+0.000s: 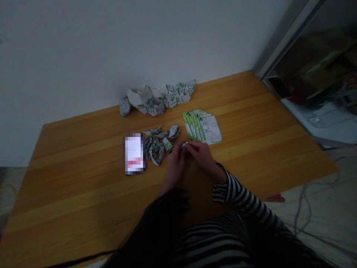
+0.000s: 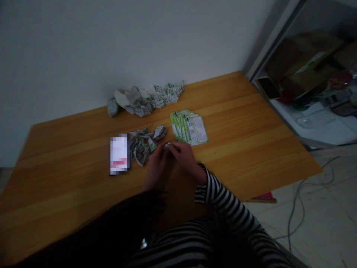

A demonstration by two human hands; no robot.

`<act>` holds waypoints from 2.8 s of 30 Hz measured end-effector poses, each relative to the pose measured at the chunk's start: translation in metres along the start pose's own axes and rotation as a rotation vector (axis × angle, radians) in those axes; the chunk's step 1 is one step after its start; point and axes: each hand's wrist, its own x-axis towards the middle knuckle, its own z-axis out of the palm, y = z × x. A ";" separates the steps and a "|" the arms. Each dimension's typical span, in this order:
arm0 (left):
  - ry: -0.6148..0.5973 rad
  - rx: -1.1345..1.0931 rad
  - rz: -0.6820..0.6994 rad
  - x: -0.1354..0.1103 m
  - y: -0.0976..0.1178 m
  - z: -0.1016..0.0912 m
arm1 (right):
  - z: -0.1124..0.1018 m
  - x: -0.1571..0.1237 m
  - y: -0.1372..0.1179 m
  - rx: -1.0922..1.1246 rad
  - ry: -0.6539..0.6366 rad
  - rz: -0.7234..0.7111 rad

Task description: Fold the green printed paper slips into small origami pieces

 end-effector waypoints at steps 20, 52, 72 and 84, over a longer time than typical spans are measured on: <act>0.148 0.188 -0.048 -0.003 0.012 0.000 | 0.007 -0.005 -0.008 -0.116 0.059 -0.068; 0.177 -0.544 -0.035 0.006 0.010 -0.018 | -0.017 0.008 -0.006 0.577 0.023 0.150; -0.217 -0.166 0.139 0.009 0.008 -0.045 | -0.035 0.005 0.005 0.374 -0.438 0.310; -0.204 -0.340 0.010 0.009 0.008 -0.044 | -0.013 -0.004 0.004 0.535 -0.477 0.435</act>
